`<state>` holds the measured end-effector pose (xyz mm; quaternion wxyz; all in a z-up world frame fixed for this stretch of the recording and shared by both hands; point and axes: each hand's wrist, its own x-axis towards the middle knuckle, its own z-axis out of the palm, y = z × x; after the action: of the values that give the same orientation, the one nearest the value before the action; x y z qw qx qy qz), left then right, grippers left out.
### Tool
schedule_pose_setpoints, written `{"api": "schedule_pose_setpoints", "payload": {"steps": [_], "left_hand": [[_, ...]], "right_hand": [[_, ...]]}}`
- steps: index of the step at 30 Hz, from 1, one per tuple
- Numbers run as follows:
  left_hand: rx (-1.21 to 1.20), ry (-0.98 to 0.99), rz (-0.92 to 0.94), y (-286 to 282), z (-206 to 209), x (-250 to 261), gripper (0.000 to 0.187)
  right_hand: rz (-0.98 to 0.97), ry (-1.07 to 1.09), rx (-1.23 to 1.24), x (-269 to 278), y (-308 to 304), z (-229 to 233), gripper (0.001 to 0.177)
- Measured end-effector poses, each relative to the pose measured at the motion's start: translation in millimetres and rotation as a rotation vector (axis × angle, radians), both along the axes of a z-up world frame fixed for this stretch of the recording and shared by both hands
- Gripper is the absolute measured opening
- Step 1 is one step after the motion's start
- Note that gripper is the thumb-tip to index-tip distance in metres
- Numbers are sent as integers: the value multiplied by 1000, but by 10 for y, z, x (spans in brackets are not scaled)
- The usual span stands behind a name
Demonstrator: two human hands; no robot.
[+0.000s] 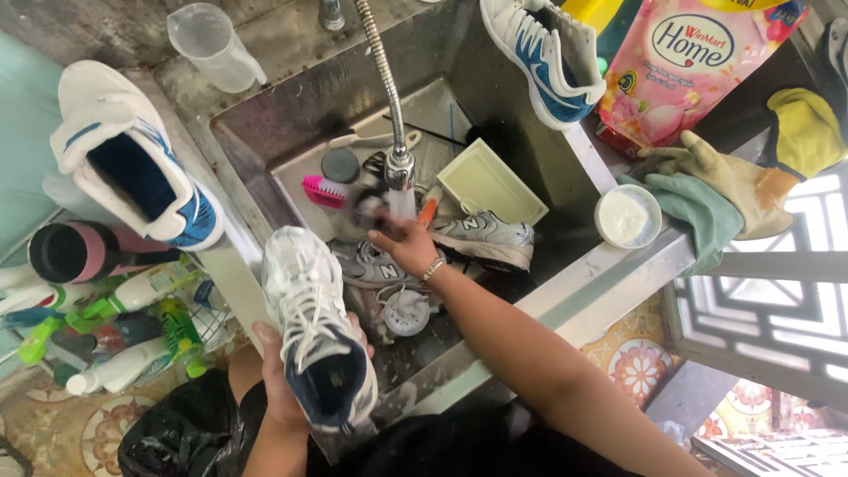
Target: The person scrubs a white sneaker with a brush and soap in a sink, then rinses the shoe under running water. The person handles the shoe and brush to clean the exterior and interior surfaces.
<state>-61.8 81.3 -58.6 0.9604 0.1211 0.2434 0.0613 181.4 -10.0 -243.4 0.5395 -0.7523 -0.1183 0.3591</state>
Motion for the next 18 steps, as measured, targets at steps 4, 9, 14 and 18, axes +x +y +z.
{"api": "schedule_pose_setpoints", "payload": {"steps": [4, 9, 14, 18], "left_hand": [[-17, 88, -1, 19, 76, 49, 112], [-33, 273, 42, 11, 144, 124, 114], [-56, 92, 85, 50, 52, 109, 111], [-85, 238, 123, 12, 86, 139, 107]], "right_hand": [[103, -21, 76, 721, -148, -25, 33], [-359, -672, -408, 2149, -495, -609, 25], [-180, -223, -923, 2813, -510, -881, 56], [136, 53, -818, 3219, -599, -1925, 56]]}}
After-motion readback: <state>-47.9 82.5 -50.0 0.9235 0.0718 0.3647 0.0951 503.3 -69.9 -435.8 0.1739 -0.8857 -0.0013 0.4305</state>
